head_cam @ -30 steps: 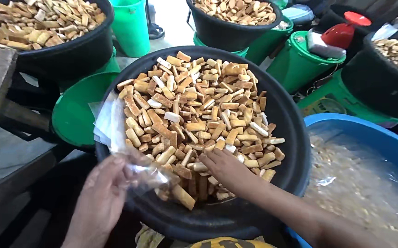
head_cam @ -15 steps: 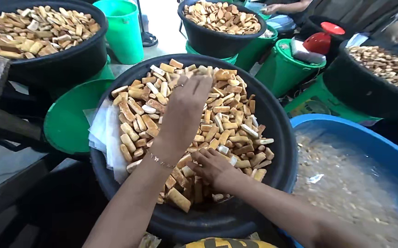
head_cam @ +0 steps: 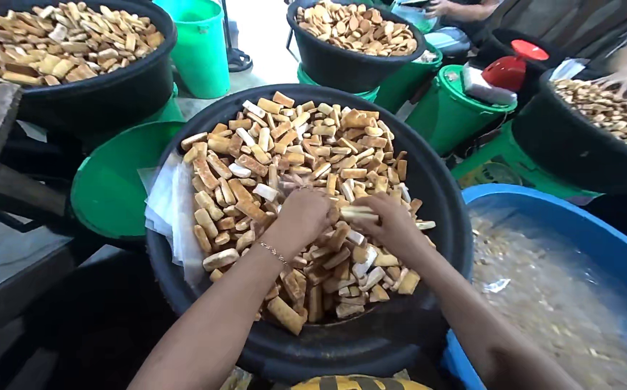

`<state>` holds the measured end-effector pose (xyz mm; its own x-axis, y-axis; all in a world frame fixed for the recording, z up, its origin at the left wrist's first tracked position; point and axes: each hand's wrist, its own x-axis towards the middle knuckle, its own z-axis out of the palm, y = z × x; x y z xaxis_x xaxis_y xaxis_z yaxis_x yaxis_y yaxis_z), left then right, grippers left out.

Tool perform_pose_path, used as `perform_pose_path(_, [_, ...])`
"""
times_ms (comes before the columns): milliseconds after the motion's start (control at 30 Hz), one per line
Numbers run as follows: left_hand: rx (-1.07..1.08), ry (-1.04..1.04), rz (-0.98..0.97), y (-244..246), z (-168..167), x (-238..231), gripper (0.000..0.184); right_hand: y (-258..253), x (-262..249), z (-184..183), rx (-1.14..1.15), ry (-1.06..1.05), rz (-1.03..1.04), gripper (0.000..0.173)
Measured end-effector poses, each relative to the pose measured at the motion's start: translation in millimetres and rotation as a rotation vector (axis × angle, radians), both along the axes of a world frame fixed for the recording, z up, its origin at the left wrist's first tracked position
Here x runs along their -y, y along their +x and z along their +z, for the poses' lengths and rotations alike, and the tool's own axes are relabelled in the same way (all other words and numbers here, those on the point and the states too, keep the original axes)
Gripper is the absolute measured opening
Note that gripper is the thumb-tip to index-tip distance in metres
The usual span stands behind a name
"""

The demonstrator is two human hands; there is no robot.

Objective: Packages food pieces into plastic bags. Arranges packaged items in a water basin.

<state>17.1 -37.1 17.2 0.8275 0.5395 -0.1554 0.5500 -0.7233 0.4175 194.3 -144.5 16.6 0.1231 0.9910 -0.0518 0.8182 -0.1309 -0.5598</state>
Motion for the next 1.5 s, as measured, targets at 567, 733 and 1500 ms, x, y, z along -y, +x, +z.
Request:
perform_pose_path(567, [0.746,0.032,0.038,-2,22,33,0.046,-40,-20,35,0.143,0.225,0.032,0.022])
perform_pose_path(733, [1.12,-0.142,0.23,-36,30,2,0.04,-37,-14,49,0.103,0.561,0.15,0.032])
perform_pose_path(1500, [1.245,-1.007,0.833,-26,6,-23,0.038,-38,6,39,-0.194,1.03,0.036,0.019])
